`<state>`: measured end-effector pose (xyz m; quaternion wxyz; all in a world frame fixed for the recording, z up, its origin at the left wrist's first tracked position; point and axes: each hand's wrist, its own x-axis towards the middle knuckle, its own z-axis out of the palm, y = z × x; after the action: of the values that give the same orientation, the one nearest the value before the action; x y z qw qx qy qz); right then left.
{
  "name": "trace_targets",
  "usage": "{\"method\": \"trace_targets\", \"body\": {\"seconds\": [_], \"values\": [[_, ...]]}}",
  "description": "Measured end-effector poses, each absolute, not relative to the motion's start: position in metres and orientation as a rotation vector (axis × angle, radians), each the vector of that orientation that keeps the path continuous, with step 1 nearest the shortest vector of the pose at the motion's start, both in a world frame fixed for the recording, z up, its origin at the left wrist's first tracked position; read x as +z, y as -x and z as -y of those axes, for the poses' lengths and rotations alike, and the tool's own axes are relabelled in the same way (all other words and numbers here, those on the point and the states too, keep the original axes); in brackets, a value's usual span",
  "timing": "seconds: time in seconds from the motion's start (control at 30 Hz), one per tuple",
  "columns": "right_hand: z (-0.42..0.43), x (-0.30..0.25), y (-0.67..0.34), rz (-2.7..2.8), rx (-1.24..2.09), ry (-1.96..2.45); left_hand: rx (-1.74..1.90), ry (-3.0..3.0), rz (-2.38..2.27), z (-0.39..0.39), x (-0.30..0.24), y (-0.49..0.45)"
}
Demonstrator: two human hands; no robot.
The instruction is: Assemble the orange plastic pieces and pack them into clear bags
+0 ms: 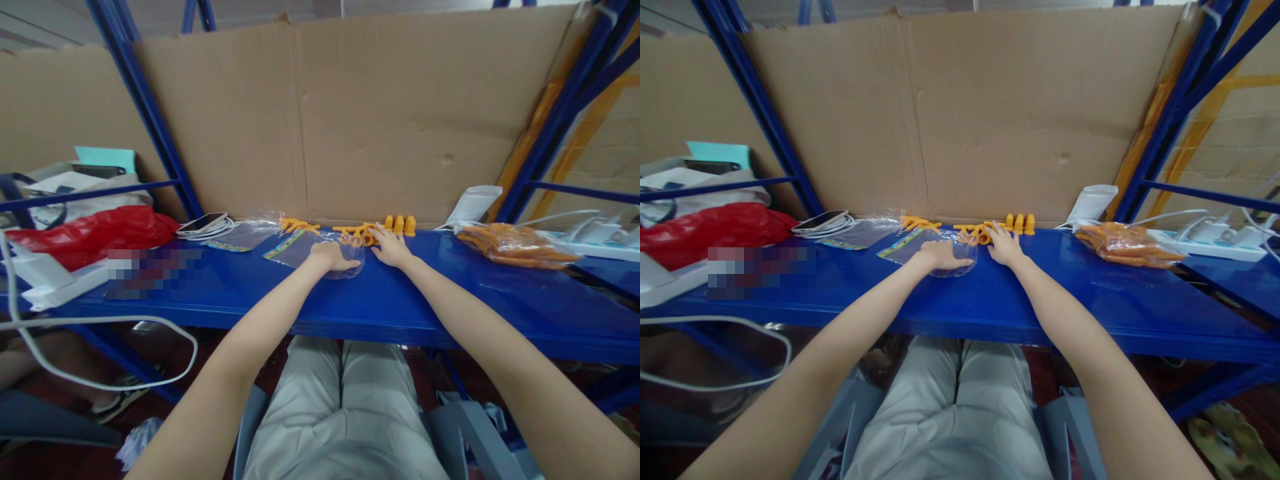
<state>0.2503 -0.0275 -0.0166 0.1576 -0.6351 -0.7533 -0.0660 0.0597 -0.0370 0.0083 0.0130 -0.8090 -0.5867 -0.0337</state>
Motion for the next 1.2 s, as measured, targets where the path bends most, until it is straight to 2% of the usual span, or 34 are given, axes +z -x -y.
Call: {"method": "trace_targets", "body": {"seconds": [0.2, 0.43, 0.67, 0.9, 1.2], "values": [[0.032, -0.013, -0.248, 2.099, -0.223, 1.849, -0.161, 2.342, 1.959, 0.042, 0.006, -0.058], [0.033, -0.012, -0.246, 2.025, -0.278, 1.87, -0.107, 2.506, 1.701, 0.053, 0.01, -0.058], [0.028, -0.011, -0.248, 1.854, -0.454, 1.927, -0.124, 2.62, 1.74, 0.054, 0.014, -0.055], [0.022, -0.012, -0.259, 1.775, -0.351, 1.951, -0.189, 2.718, 1.694, 0.051, 0.015, -0.049], [0.027, -0.01, -0.254, 1.806, -0.342, 1.937, -0.311, 2.525, 1.744, 0.049, 0.015, -0.053]]}}
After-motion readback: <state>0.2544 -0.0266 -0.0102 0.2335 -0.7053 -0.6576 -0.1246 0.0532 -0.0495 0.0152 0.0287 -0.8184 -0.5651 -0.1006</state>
